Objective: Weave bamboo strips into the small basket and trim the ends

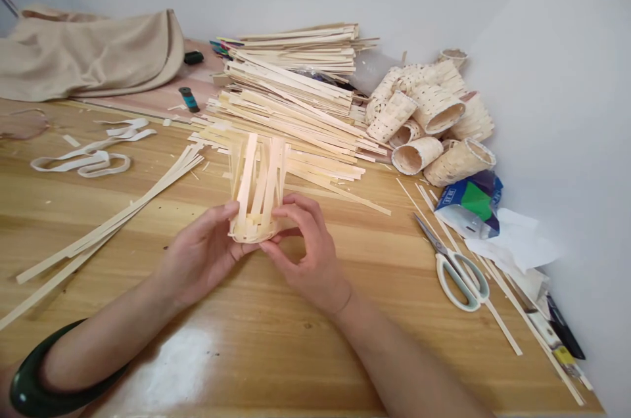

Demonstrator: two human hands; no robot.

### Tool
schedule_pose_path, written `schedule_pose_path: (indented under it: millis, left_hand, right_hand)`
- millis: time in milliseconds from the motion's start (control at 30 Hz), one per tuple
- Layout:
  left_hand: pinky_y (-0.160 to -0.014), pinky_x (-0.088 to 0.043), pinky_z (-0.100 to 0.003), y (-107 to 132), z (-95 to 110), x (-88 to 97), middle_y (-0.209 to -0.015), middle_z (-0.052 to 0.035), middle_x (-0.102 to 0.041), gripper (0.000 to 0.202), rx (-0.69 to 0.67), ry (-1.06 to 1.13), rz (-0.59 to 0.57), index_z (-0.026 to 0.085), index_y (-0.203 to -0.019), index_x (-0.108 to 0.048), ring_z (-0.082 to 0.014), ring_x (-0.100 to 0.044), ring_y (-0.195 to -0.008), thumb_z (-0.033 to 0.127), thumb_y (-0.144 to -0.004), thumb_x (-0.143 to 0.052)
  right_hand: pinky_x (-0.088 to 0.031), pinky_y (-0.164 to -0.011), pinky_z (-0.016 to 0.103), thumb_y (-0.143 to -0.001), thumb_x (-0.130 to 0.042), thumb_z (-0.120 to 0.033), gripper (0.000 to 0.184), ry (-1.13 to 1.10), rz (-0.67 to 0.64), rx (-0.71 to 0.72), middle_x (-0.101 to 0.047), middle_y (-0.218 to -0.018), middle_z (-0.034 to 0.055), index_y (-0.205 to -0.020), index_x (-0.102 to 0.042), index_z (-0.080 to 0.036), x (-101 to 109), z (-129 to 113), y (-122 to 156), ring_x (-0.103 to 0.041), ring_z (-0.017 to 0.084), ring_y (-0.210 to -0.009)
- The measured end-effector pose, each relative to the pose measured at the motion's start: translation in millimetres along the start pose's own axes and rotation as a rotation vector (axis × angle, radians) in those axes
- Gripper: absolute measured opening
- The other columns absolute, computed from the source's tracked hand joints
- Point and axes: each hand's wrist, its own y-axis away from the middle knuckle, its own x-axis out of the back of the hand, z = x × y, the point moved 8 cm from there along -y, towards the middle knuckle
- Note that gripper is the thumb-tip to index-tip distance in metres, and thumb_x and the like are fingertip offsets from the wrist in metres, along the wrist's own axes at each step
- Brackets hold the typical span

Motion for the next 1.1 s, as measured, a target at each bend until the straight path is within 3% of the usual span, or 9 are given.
schedule_pose_path:
  millis: [100, 200, 300, 400, 533, 667, 867, 1000, 1100]
  left_hand:
    - [-0.064, -0.065, -0.027, -1.6, -6.1, 8.9, -0.089, -0.0079, -0.081, 0.018, 0.030, -0.008, 0.100, 0.014, -0.097, -0.078, -0.0191, -0.076, -0.070, 0.028, -0.091, -0.069]
    - [-0.064, -0.066, -0.029, -0.8, -9.4, 9.6, -0.088, -0.0083, -0.081, 0.021, 0.024, -0.035, 0.133, 0.014, -0.097, -0.078, -0.0210, -0.076, -0.074, 0.033, -0.091, -0.071]
    - [-0.070, -0.067, -0.031, 1.0, -8.0, 8.2, -0.093, -0.0079, -0.081, 0.024, -0.029, -0.054, 0.144, 0.014, -0.100, -0.077, -0.0230, -0.077, -0.083, 0.034, -0.086, -0.078]
    - [-0.069, -0.066, -0.029, 1.6, -10.0, 7.6, -0.088, -0.0069, -0.081, 0.028, -0.030, -0.051, 0.143, 0.013, -0.099, -0.077, -0.0215, -0.076, -0.081, 0.036, -0.083, -0.081]
    - [-0.058, -0.063, -0.024, 1.7, -14.5, 6.7, -0.077, -0.0059, -0.078, 0.036, 0.005, -0.092, 0.145, 0.011, -0.090, -0.077, -0.0176, -0.073, -0.067, 0.046, -0.081, -0.083]
    - [-0.057, -0.061, -0.023, 4.2, -13.4, 7.7, -0.077, -0.0022, -0.078, 0.039, -0.031, -0.135, 0.191, 0.014, -0.094, -0.076, -0.0149, -0.070, -0.063, 0.047, -0.076, -0.086]
    - [-0.070, -0.064, -0.031, 5.8, -12.1, 8.7, -0.091, -0.0049, -0.080, 0.047, -0.054, -0.143, 0.203, 0.015, -0.107, -0.075, -0.0222, -0.075, -0.082, 0.048, -0.076, -0.086]
    - [-0.080, -0.065, -0.037, 4.9, -10.3, 10.6, -0.103, -0.0079, -0.080, 0.035, -0.031, -0.059, 0.234, 0.015, -0.107, -0.074, -0.0270, -0.076, -0.096, 0.040, -0.082, -0.079]
    - [-0.083, -0.064, -0.037, 5.2, -7.3, 10.5, -0.107, -0.0089, -0.080, 0.029, -0.040, -0.052, 0.257, 0.015, -0.103, -0.073, -0.0286, -0.074, -0.104, 0.033, -0.080, -0.078]
  right_hand:
    - [-0.069, -0.079, 0.031, -0.093, -0.070, -0.022, 0.037, -0.048, -0.022, -0.025, -0.057, -0.132, 0.0090, -0.127, -0.058, -0.030, -3.4, 1.4, 0.8, -0.065, 0.021, -0.118]
    - [-0.070, -0.082, 0.035, -0.090, -0.073, -0.022, 0.041, 0.017, 0.030, -0.012, -0.053, -0.135, 0.0096, -0.128, -0.059, -0.031, 0.8, -2.5, 0.6, -0.064, 0.022, -0.118]
    - [-0.068, -0.089, 0.042, -0.089, -0.076, -0.023, 0.046, 0.177, 0.088, 0.138, -0.056, -0.131, 0.0097, -0.131, -0.060, -0.033, 5.5, -18.9, 0.2, -0.063, 0.026, -0.119]
    - [-0.065, -0.092, 0.044, -0.093, -0.074, -0.023, 0.045, 0.290, 0.055, 0.241, -0.061, -0.120, 0.0094, -0.134, -0.060, -0.032, 1.7, -29.7, 0.1, -0.066, 0.026, -0.111]
    - [-0.063, -0.092, 0.040, -0.094, -0.072, -0.020, 0.040, 0.275, 0.019, 0.218, -0.061, -0.118, 0.0095, -0.131, -0.059, -0.030, -0.5, -28.7, -1.0, -0.066, 0.024, -0.109]
    - [-0.062, -0.096, 0.039, -0.094, -0.072, -0.020, 0.033, 0.225, 0.006, 0.177, -0.062, -0.117, 0.0081, -0.125, -0.062, -0.028, -0.8, -25.4, -1.1, -0.066, 0.023, -0.109]
    - [-0.061, -0.099, 0.038, -0.093, -0.072, -0.016, 0.031, 0.195, -0.001, 0.167, -0.062, -0.118, 0.0096, -0.122, -0.063, -0.025, -1.8, -23.2, -1.1, -0.065, 0.022, -0.112]
    - [-0.063, -0.096, 0.040, -0.091, -0.071, -0.017, 0.036, 0.152, 0.008, 0.172, -0.062, -0.121, 0.0103, -0.125, -0.063, -0.025, 1.6, -22.5, -2.8, -0.065, 0.023, -0.115]
    - [-0.067, -0.086, 0.036, -0.095, -0.067, -0.016, 0.029, 0.101, 0.016, 0.159, -0.062, -0.122, 0.0102, -0.123, -0.065, -0.025, 3.5, -21.3, -3.4, -0.066, 0.022, -0.114]
